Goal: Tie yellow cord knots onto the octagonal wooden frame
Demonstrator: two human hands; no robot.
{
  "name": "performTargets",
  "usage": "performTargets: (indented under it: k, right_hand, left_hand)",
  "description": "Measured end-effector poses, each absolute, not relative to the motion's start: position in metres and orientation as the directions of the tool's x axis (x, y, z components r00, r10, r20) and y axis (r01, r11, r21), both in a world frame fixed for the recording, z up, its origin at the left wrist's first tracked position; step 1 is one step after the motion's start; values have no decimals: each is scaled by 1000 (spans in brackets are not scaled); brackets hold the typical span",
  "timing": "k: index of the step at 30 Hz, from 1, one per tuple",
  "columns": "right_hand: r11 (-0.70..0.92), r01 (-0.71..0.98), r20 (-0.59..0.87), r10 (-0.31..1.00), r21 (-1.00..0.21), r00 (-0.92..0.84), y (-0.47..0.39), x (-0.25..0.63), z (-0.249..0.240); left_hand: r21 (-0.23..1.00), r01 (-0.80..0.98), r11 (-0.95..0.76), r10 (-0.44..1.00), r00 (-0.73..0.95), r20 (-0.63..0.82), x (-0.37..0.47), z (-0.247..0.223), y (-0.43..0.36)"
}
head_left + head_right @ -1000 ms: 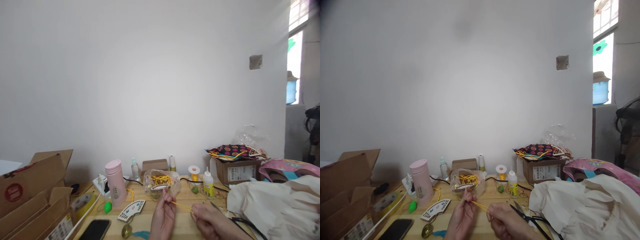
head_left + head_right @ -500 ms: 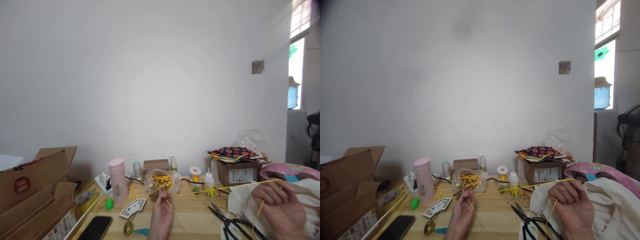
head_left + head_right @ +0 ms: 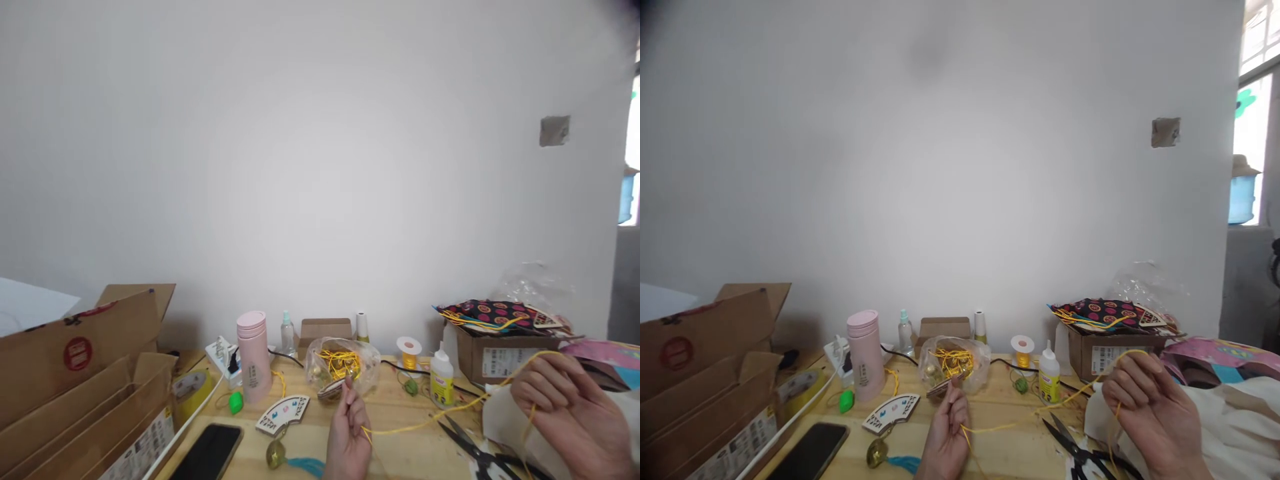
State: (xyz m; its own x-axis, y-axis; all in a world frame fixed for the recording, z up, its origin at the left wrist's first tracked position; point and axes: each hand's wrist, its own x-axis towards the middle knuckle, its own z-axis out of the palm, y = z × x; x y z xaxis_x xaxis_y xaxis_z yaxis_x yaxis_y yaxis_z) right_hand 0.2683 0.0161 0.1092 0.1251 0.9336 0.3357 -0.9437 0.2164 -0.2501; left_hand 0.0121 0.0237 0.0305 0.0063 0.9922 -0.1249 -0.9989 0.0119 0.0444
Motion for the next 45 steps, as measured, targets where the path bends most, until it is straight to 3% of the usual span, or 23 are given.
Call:
performTargets:
  k: [5, 9, 13, 18, 24, 28, 33, 38, 39, 40, 41, 42, 45]
  right_hand:
    - [207, -873, 465, 885, -441, -25, 15, 270, 175]
    - [136, -737, 460, 850, -662, -257, 12, 268, 230]
    - [204, -554, 454, 814, -807, -362, 16, 272, 265]
    - [297, -446, 468, 814, -844, -343, 23, 294, 281]
    - [354, -357, 429, 890, -865, -156, 29, 336, 274]
    - [396, 10, 396, 918, -918, 32, 35, 368, 262]
    - [343, 456, 442, 888, -821, 128, 48, 411, 244]
    - [153, 859, 513, 847, -490, 142, 70, 418, 225]
    - [160, 881, 551, 825, -446, 129, 71, 406, 220]
    - [243, 923, 692, 721, -300, 35, 70, 389, 214]
    - [360, 916, 758, 644, -178, -106, 66, 368, 205]
    - [490, 862, 773, 595, -132, -221, 60, 342, 194]
    - [729, 631, 746, 569, -264, -346, 36, 257, 144]
  left_hand:
    - [42, -998, 49, 993, 44, -106, 9, 22, 28]
    - [21, -999, 46, 997, 45, -66, 7, 20, 29]
    - [45, -999, 29, 996, 25, -81, 5, 20, 29]
    - [47, -999, 25, 997, 22, -68, 2, 18, 29]
    - [3, -1000, 6, 994, 5, -111, 1, 21, 29]
    - [-43, -999, -18, 993, -13, -113, 1, 23, 30]
    - [-15, -999, -31, 991, -29, -133, 2, 22, 31]
    - [12, -1000, -16, 991, -17, -130, 2, 25, 30]
    - [29, -1000, -5, 991, -9, -136, 2, 26, 29]
    - [50, -999, 10, 989, 2, -150, 3, 26, 28]
    - [74, -997, 29, 985, 16, -171, 5, 27, 28]
    - [98, -994, 52, 981, 32, -192, 7, 27, 27]
    - [143, -981, 130, 965, 92, -246, 14, 26, 27]
